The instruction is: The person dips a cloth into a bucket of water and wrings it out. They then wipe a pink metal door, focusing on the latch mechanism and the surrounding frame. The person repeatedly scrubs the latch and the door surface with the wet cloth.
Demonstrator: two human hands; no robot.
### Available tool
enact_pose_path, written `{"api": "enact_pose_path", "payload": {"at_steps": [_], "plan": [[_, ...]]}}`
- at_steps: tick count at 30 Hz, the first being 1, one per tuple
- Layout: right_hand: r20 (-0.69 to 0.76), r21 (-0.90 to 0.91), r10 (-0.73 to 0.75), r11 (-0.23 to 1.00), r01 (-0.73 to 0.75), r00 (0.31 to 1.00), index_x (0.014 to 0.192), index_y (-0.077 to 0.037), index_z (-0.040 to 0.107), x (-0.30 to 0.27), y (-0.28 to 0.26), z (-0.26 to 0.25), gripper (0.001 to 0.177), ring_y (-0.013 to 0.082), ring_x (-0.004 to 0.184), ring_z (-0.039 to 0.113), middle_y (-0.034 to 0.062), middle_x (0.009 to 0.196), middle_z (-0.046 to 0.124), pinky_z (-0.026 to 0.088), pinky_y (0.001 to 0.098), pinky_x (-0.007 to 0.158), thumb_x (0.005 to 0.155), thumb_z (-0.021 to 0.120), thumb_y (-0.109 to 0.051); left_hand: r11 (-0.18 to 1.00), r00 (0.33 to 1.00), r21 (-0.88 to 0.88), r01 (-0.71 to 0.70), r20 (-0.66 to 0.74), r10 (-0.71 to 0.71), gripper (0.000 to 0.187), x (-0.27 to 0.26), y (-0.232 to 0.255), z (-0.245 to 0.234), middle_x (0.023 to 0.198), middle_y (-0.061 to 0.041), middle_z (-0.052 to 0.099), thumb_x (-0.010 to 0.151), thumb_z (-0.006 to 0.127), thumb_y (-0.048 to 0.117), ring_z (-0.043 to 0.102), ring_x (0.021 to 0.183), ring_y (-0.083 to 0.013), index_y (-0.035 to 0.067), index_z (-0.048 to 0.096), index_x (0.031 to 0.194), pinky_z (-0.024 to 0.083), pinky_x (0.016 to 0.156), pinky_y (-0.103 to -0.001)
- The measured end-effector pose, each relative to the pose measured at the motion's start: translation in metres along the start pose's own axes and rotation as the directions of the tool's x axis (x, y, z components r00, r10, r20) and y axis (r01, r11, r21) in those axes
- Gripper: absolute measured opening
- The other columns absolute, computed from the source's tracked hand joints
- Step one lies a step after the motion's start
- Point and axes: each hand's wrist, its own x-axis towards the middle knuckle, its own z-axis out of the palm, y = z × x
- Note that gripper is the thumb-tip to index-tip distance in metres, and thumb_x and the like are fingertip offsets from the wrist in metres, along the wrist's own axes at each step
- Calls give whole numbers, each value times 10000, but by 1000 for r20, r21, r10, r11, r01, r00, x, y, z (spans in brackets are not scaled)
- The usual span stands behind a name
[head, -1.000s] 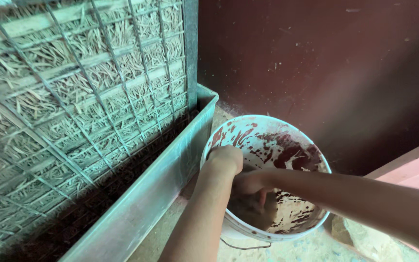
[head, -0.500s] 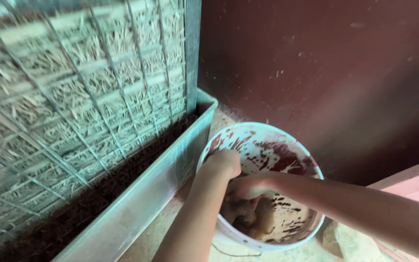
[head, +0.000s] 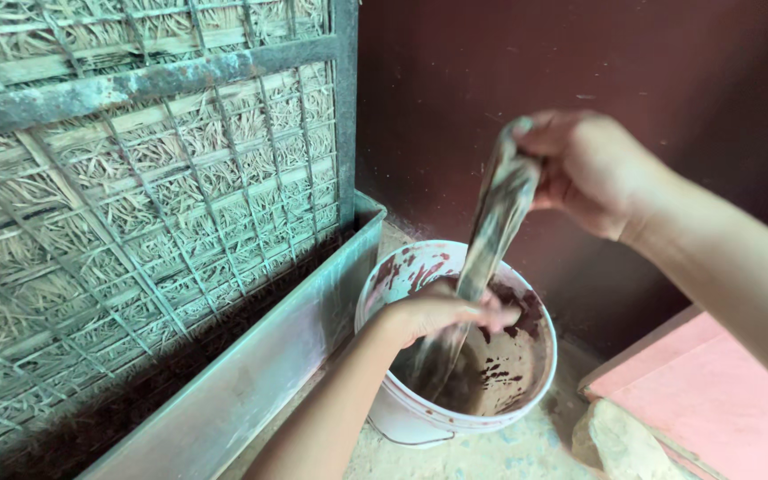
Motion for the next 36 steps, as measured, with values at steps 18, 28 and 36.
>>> {"api": "enact_pose_path", "payload": {"at_steps": [18,28,36], "plan": [[315,-588,327,804,-87,891,1399,-42,527,-7,234,25,823,256,1256,623,135,1317,695,457,411,1091,705,904,-278,944,902,310,110,-429,36,347,4,0,-17,921,-218,745,639,703,109,724,906,-313,-6,669,964,546,783,-432],[-56,-895,300,407,-181,952,1342,-66,531,1,251,21,723,376,1153,678,237,1175,696,516,427,1001,692,823,-187,618,841,606,501,-510,-182,953,23,-32,-35,1355,-262,616,666,845,264,591,1295,-363,-41,385,1442,383,1118,-500],[-158,-97,112,987,-128,981,1241,-49,530,-11,195,28,634,343,1078,638,203,1127,626,533,451,962,640,706,52,972,973,210,100,-223,-52,1274,18,-29,7,1378,-180,607,490,1014,367,595,1298,-283,-58,324,1474,456,1110,-347]]}}
